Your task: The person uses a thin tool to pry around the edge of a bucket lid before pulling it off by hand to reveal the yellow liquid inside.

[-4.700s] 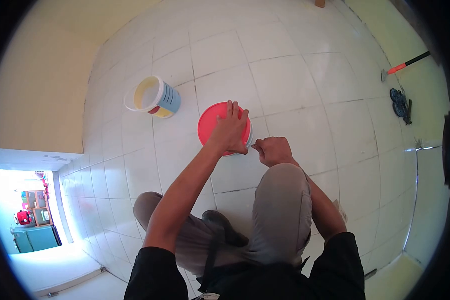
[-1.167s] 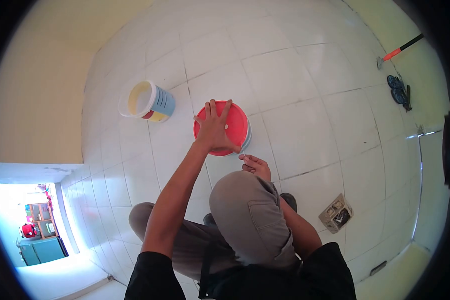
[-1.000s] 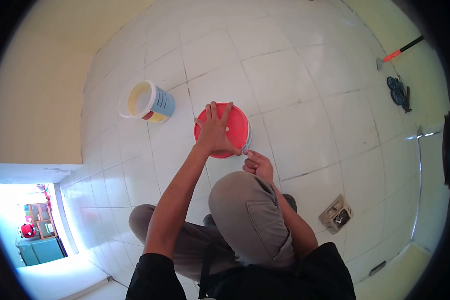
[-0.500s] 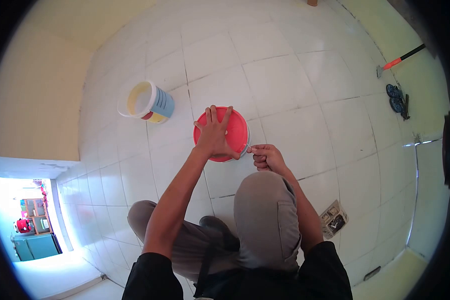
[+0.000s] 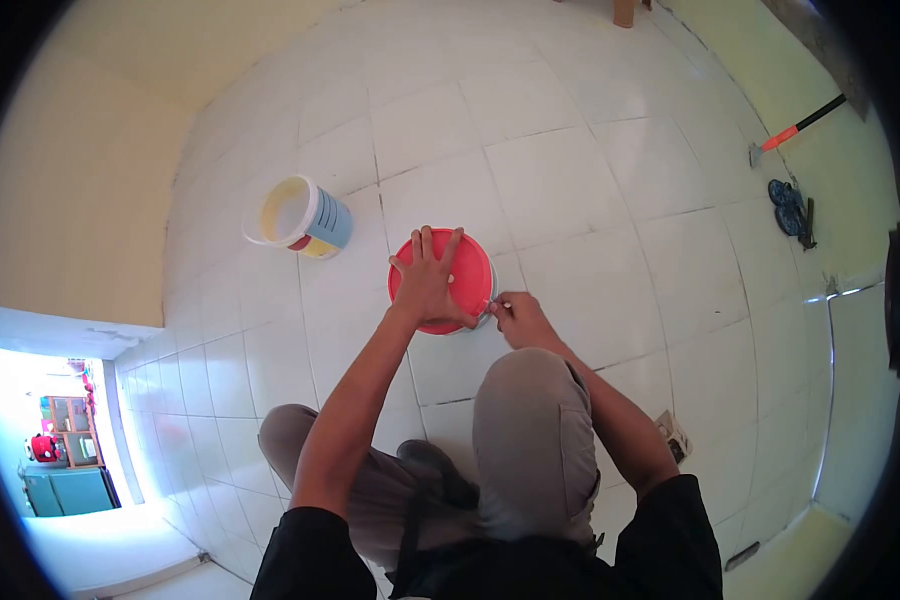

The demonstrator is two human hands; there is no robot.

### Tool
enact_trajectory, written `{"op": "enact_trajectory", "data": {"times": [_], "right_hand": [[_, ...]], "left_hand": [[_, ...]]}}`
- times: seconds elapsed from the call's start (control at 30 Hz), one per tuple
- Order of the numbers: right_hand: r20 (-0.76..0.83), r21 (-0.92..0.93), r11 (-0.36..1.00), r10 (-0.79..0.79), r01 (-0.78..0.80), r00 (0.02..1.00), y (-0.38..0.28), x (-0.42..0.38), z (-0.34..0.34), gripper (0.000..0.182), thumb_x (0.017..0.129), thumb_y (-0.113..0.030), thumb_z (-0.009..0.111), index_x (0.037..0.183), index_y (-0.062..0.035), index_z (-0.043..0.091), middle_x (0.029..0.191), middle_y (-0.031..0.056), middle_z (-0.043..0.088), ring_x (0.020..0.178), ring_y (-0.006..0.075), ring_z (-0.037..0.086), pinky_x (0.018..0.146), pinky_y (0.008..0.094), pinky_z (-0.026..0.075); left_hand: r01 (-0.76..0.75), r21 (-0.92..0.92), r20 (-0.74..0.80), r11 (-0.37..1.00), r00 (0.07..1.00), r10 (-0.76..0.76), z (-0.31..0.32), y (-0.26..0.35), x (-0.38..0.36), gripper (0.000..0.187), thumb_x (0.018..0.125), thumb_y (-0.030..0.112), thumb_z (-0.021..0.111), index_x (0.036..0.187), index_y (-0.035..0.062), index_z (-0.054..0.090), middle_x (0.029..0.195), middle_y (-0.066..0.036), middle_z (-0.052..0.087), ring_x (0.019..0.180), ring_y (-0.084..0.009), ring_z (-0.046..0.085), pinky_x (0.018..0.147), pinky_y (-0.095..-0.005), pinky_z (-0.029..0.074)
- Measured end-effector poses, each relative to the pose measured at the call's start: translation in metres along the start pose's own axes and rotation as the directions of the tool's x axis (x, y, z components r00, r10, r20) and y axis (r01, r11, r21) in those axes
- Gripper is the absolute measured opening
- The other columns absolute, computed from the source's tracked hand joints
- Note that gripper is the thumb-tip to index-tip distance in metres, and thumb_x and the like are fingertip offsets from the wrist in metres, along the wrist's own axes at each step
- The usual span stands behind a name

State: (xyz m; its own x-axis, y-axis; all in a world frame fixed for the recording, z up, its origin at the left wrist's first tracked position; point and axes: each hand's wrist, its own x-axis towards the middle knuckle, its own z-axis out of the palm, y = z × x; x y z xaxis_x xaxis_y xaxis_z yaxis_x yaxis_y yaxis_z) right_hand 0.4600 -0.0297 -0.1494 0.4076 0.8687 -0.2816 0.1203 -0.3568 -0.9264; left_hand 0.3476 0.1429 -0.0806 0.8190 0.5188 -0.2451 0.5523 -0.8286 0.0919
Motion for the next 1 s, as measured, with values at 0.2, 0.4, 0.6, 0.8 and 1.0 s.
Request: {"op": "enact_trajectory", "data": {"times": [0.2,0.4,0.6,0.8,1.0], "right_hand": [[0.274,0.315,0.844,0.356,-0.433,0.893,-0.072,-0.007,-0.034,0.013,0.1,-0.003,0.051,0.095,0.0033,0.062,0.068,-0.0004,0.045,0.055,0.0078,0.036,0.045,0.0282,0.025],[0.29,0.035,0.907,0.393,-0.42,0.873,-0.089,0.008,-0.036,0.02,0.097,0.001,0.048,0.101,0.01,0.064,0.072,0.0048,0.051,0.056,0.0116,0.041,0.046,0.031,0.033],[0.055,-0.23,0.95,-0.205,0.212,0.977,-0.019,-0.002,-0.024,0.017,0.097,0.0,0.051,0.099,0.0092,0.065,0.087,0.0242,0.074,0.065,0.0377,0.071,0.064,0.0476,0.055],[0.092,-0.363,0.862,-0.344,0.353,0.934,0.017,-0.006,-0.02,0.018,0.098,0.002,0.057,0.114,0.0018,0.065,0.087,0.0267,0.073,0.072,0.0445,0.07,0.068,0.0494,0.056],[0.047,-0.292,0.836,-0.472,0.464,0.88,0.035,-0.004,-0.012,0.017,0.096,0.003,0.059,0.113,0.0012,0.062,0.081,0.0268,0.07,0.07,0.0469,0.068,0.063,0.0518,0.055]], "left_hand": [[0.004,-0.023,-0.012,1.0,1.0,-0.005,0.004,0.001,-0.005,0.16,0.034,0.062,0.094,0.169,0.0189,0.02,0.162,-0.041,0.025,0.153,-0.0582,0.022,0.097,-0.0897,0.033],[0.005,-0.01,-0.02,1.0,1.0,-0.005,0.0,0.002,-0.006,0.16,0.034,0.062,0.094,0.169,0.0178,0.02,0.163,-0.041,0.024,0.152,-0.059,0.022,0.097,-0.089,0.032],[-0.028,-0.039,-0.022,0.999,0.999,0.027,0.0,-0.002,-0.006,0.157,0.037,0.061,0.093,0.169,0.0162,0.02,0.162,-0.041,0.023,0.152,-0.0597,0.022,0.097,-0.0891,0.031],[-0.029,-0.041,0.004,0.999,1.0,0.029,-0.003,0.0,-0.005,0.156,0.036,0.058,0.093,0.168,0.0156,0.021,0.161,-0.041,0.024,0.152,-0.06,0.022,0.097,-0.0896,0.031],[-0.02,-0.03,0.025,0.999,0.999,0.021,-0.008,0.003,-0.003,0.157,0.036,0.058,0.093,0.168,0.0156,0.021,0.162,-0.042,0.022,0.153,-0.0602,0.021,0.098,-0.0891,0.032]]}}
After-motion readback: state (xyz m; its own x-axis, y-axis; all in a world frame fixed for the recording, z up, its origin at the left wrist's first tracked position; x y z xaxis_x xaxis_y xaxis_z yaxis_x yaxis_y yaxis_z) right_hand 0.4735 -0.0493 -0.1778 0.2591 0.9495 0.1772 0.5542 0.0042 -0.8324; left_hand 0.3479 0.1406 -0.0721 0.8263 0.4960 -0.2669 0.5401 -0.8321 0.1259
